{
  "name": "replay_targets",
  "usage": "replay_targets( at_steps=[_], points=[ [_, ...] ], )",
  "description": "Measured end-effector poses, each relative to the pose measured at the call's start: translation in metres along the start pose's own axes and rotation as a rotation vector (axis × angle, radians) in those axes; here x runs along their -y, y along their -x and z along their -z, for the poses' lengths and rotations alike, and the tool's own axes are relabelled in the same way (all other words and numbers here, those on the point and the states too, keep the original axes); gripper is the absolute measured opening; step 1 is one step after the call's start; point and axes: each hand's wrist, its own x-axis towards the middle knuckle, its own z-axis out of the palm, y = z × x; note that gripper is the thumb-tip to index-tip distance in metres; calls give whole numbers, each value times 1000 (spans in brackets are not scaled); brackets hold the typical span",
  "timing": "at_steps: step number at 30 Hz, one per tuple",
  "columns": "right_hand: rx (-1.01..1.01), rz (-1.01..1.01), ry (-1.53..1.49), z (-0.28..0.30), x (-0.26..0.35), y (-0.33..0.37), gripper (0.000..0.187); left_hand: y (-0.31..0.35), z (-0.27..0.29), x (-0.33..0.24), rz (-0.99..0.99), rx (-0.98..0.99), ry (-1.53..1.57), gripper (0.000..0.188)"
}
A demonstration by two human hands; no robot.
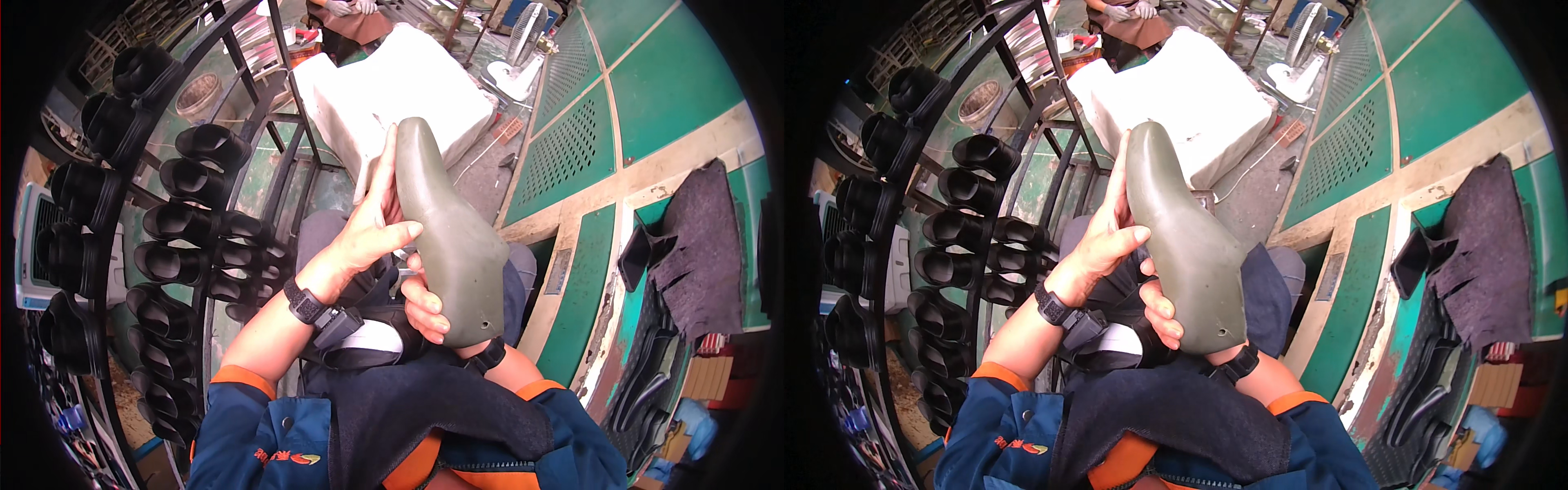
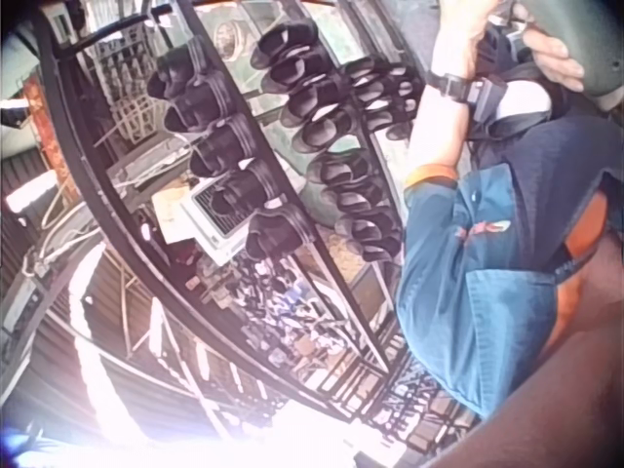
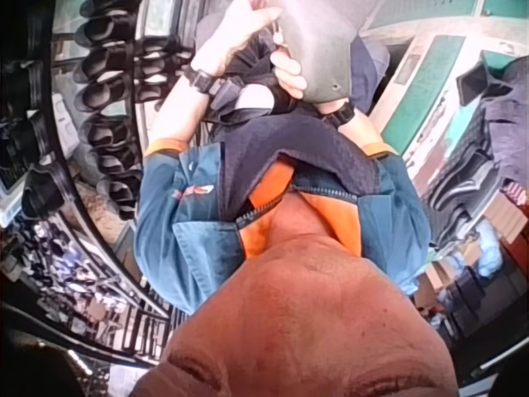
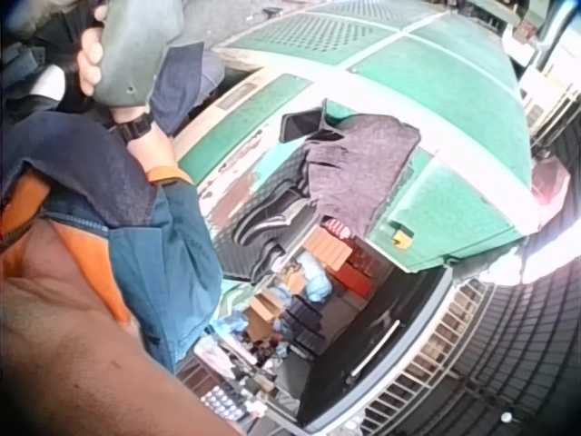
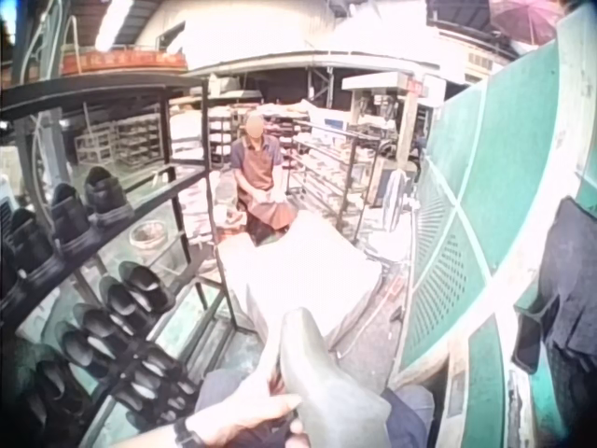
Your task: Inspecting and inserting lasts into shoe uppers as part of a manufacturing process.
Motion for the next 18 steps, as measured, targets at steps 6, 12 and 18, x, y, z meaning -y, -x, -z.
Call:
replay_targets(
  at_steps=[6,12,18],
  points=[
    [-7,-6,17,0,0,0,75,2,2,1,7,-21,50,124],
    [11,-15,9,2,0,0,74,0,-1,0,17,-47,35,124],
    [60,-26,-7,8,0,-1,70,0,3,4,-14,-18,53,121]
  ],
)
